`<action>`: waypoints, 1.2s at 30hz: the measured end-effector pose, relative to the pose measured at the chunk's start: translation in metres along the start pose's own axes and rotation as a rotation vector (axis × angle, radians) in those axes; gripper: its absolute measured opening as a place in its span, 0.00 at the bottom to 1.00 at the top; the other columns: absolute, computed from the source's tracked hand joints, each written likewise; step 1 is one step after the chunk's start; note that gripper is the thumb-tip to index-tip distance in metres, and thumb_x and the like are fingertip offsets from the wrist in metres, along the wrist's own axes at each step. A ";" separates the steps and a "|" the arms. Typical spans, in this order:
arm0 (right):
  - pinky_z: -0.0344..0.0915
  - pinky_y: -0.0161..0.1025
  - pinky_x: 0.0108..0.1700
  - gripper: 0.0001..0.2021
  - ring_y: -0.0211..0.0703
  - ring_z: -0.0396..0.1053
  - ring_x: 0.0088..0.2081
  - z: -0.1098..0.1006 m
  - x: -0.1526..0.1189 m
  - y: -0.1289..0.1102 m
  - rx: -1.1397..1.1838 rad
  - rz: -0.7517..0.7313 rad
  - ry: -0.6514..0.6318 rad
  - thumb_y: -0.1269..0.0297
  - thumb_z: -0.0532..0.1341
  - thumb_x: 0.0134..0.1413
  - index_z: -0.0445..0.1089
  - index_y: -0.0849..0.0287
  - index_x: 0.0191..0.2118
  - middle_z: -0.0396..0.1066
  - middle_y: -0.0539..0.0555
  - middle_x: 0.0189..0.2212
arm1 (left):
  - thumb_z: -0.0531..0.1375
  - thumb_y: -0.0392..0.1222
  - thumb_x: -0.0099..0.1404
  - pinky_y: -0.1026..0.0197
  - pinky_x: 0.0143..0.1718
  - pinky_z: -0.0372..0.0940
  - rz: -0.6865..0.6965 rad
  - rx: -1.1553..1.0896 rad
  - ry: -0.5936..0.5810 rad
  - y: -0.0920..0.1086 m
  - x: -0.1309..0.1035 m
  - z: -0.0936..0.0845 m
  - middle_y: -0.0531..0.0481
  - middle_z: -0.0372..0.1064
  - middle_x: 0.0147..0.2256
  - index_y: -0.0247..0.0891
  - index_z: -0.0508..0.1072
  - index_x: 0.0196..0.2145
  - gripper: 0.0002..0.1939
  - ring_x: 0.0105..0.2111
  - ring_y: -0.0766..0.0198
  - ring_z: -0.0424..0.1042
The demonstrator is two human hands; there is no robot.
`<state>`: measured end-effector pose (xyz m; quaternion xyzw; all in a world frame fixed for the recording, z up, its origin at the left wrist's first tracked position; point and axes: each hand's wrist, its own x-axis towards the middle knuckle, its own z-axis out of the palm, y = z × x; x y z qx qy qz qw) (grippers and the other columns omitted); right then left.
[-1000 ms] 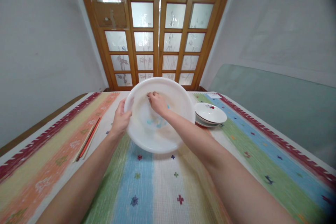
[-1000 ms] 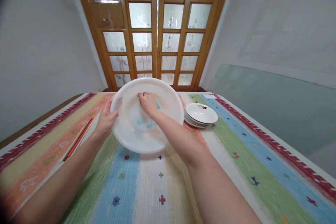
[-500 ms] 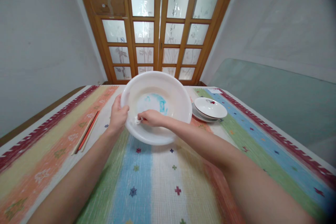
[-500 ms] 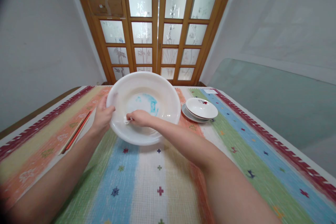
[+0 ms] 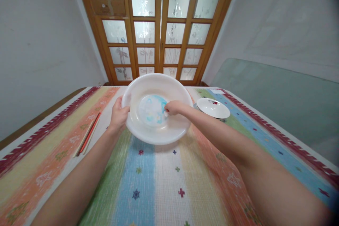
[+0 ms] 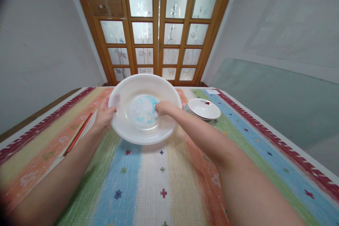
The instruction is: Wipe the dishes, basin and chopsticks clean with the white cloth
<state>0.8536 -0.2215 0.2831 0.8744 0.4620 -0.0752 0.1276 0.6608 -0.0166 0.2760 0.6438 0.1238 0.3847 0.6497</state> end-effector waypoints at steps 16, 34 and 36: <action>0.62 0.39 0.43 0.16 0.51 0.71 0.46 -0.014 0.040 -0.033 0.169 0.121 0.575 0.70 0.49 0.68 0.65 0.61 0.57 0.74 0.61 0.50 | 0.58 0.32 0.47 0.61 0.45 0.67 0.078 0.007 -0.071 0.008 -0.003 0.004 0.49 0.74 0.45 0.39 0.72 0.51 0.30 0.43 0.58 0.72; 0.64 0.40 0.40 0.12 0.52 0.75 0.41 0.018 -0.026 -0.039 -0.039 -0.191 0.119 0.71 0.62 0.56 0.73 0.58 0.47 0.77 0.61 0.41 | 0.62 0.35 0.44 0.64 0.37 0.64 0.007 -0.031 -0.030 -0.007 0.007 -0.005 0.51 0.72 0.41 0.40 0.69 0.44 0.26 0.38 0.60 0.71; 0.65 0.42 0.42 0.13 0.53 0.75 0.42 0.012 -0.028 -0.026 -0.056 -0.121 0.177 0.73 0.59 0.58 0.73 0.61 0.49 0.76 0.63 0.42 | 0.62 0.35 0.43 0.65 0.36 0.64 0.000 -0.035 -0.040 -0.006 0.008 -0.005 0.52 0.72 0.41 0.40 0.69 0.44 0.26 0.38 0.60 0.71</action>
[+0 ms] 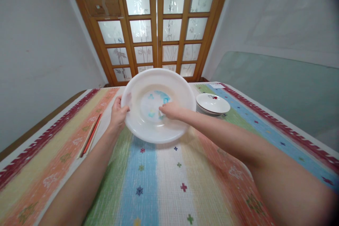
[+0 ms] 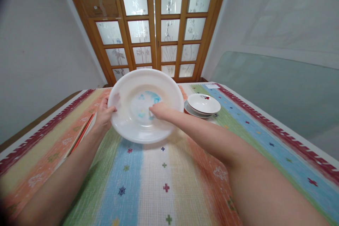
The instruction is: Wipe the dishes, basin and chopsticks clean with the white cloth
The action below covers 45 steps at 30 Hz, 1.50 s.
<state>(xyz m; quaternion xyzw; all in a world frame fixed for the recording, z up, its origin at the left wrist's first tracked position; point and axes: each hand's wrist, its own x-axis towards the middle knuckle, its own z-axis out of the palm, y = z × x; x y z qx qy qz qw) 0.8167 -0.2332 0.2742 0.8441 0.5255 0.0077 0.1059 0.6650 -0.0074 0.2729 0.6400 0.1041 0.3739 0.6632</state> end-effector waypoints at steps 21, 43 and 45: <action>0.69 0.44 0.47 0.16 0.56 0.74 0.46 0.005 -0.013 0.005 0.058 0.257 0.114 0.70 0.58 0.60 0.66 0.65 0.53 0.74 0.67 0.46 | 0.61 0.33 0.39 0.65 0.35 0.63 0.049 -0.106 -0.041 0.006 -0.002 0.006 0.53 0.72 0.38 0.39 0.70 0.42 0.27 0.36 0.62 0.70; 0.65 0.42 0.49 0.17 0.52 0.67 0.51 -0.026 0.001 0.044 0.046 0.181 0.369 0.71 0.53 0.65 0.69 0.59 0.56 0.64 0.64 0.54 | 0.62 0.33 0.46 0.62 0.41 0.68 0.170 0.092 -0.041 0.002 0.001 0.002 0.49 0.75 0.45 0.39 0.74 0.50 0.30 0.43 0.58 0.74; 0.65 0.42 0.48 0.20 0.52 0.66 0.51 -0.028 0.002 0.042 0.058 0.186 0.416 0.72 0.52 0.65 0.67 0.56 0.60 0.63 0.63 0.56 | 0.62 0.32 0.46 0.60 0.45 0.69 0.192 0.088 -0.075 0.005 -0.002 0.003 0.48 0.75 0.47 0.39 0.74 0.51 0.31 0.45 0.57 0.74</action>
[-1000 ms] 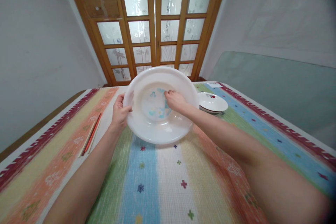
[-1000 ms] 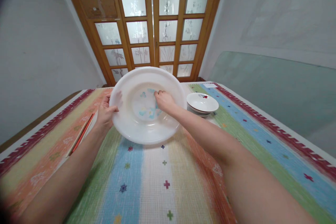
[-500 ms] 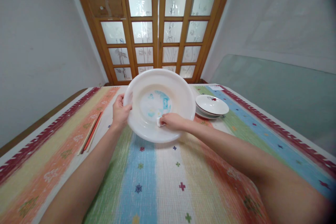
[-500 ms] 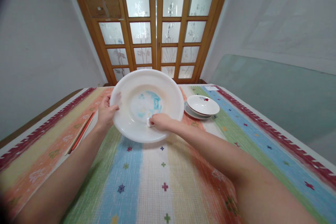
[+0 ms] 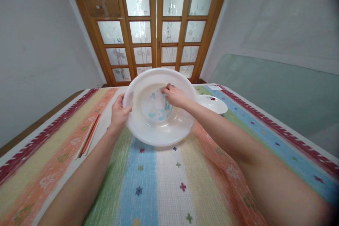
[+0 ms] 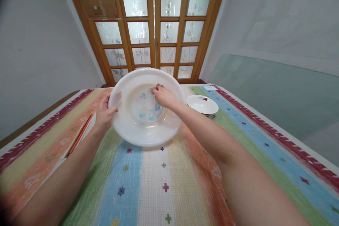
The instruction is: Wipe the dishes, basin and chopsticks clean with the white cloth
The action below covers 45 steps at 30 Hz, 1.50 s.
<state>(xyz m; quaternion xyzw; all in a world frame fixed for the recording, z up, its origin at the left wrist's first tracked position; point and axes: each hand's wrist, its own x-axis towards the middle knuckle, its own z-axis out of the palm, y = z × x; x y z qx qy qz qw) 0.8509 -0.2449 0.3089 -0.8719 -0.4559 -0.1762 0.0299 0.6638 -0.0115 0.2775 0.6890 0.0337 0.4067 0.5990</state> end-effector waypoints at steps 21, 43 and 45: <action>0.63 0.37 0.42 0.14 0.48 0.75 0.42 0.028 -0.042 -0.062 0.232 -0.062 -0.571 0.63 0.58 0.63 0.80 0.56 0.46 0.78 0.58 0.41 | 0.66 0.30 0.53 0.44 0.66 0.60 0.094 0.040 -0.028 0.008 -0.006 0.005 0.47 0.66 0.63 0.50 0.68 0.64 0.40 0.64 0.49 0.65; 0.63 0.43 0.48 0.15 0.54 0.65 0.50 0.013 -0.020 -0.023 -0.014 -0.044 -0.123 0.71 0.54 0.64 0.66 0.60 0.55 0.67 0.63 0.49 | 0.65 0.30 0.55 0.43 0.68 0.58 0.062 -0.005 -0.016 0.011 -0.009 0.011 0.49 0.65 0.63 0.51 0.69 0.63 0.39 0.64 0.49 0.64; 0.63 0.42 0.46 0.15 0.53 0.67 0.49 0.022 -0.033 -0.034 0.047 -0.065 -0.182 0.69 0.56 0.63 0.67 0.59 0.54 0.68 0.62 0.47 | 0.65 0.30 0.54 0.43 0.68 0.58 0.052 -0.012 0.009 0.011 -0.008 0.012 0.48 0.66 0.63 0.50 0.69 0.63 0.38 0.64 0.49 0.65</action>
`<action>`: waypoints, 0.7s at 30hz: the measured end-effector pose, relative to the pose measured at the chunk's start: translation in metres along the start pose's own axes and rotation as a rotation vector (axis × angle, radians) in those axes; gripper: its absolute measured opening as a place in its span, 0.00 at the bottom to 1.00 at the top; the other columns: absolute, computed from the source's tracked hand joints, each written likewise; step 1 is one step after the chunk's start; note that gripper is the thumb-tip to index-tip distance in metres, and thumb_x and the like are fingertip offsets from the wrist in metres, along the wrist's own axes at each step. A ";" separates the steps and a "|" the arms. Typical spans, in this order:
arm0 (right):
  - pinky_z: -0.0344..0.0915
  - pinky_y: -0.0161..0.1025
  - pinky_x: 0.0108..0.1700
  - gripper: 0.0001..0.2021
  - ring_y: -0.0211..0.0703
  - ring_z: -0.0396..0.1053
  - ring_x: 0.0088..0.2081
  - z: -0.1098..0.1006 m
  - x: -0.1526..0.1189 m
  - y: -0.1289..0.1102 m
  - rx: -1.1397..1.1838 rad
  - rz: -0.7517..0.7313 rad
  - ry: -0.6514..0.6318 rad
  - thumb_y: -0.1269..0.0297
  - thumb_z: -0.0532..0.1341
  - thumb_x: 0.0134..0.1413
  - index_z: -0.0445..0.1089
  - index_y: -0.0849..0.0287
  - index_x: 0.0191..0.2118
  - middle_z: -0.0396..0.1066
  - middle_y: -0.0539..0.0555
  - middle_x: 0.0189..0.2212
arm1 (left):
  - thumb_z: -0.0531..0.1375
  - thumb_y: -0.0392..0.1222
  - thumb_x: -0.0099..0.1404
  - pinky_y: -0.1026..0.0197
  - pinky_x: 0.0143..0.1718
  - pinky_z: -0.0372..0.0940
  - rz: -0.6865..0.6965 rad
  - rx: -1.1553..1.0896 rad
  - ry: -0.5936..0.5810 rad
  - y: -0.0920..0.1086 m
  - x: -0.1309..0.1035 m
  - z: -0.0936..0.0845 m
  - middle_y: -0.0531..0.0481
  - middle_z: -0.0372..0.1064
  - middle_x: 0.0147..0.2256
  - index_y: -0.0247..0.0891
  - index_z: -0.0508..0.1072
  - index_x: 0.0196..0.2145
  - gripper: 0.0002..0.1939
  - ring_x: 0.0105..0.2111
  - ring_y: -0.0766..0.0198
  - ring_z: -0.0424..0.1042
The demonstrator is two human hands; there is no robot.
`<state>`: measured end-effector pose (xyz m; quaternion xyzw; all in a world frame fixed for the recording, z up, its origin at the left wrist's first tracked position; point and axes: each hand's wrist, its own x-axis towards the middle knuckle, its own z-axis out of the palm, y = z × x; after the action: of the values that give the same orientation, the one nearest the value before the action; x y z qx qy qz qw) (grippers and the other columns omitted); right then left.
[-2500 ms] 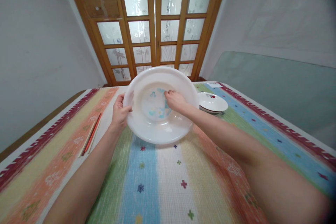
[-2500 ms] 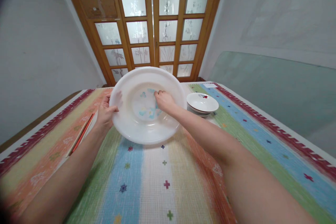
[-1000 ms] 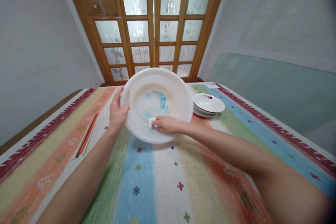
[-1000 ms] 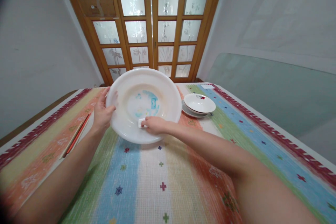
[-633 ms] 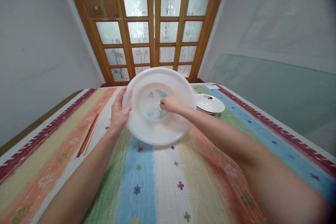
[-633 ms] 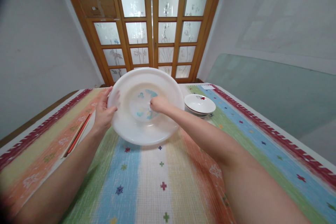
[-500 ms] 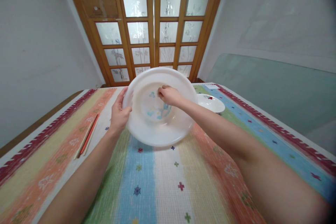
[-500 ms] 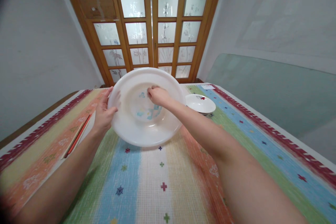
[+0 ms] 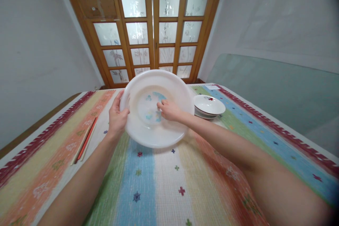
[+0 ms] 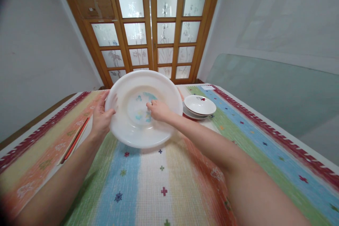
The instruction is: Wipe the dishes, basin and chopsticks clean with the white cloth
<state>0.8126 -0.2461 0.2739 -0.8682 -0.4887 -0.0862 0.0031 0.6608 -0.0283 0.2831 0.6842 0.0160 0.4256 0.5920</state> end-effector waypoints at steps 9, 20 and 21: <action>0.64 0.36 0.47 0.17 0.43 0.71 0.44 0.031 -0.010 -0.046 0.644 -0.337 -0.270 0.65 0.60 0.62 0.70 0.60 0.56 0.73 0.56 0.47 | 0.65 0.30 0.56 0.45 0.70 0.55 0.060 0.083 0.042 0.007 -0.005 0.004 0.50 0.65 0.63 0.50 0.69 0.62 0.37 0.64 0.50 0.63; 0.62 0.43 0.49 0.13 0.53 0.65 0.53 -0.002 -0.005 -0.035 0.010 -0.211 0.025 0.63 0.59 0.66 0.70 0.61 0.53 0.67 0.64 0.52 | 0.63 0.28 0.55 0.47 0.68 0.58 0.066 0.112 0.063 0.015 -0.011 0.006 0.50 0.67 0.61 0.48 0.69 0.61 0.37 0.63 0.51 0.65; 0.62 0.42 0.48 0.13 0.52 0.66 0.52 0.002 -0.008 -0.039 0.014 -0.214 0.008 0.62 0.59 0.67 0.69 0.60 0.53 0.68 0.63 0.51 | 0.63 0.28 0.55 0.47 0.68 0.58 0.061 0.114 0.055 0.015 -0.011 0.005 0.50 0.67 0.61 0.49 0.69 0.61 0.37 0.63 0.51 0.65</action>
<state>0.7754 -0.2324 0.2672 -0.8108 -0.5790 -0.0863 0.0018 0.6499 -0.0429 0.2895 0.7050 0.0352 0.4605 0.5382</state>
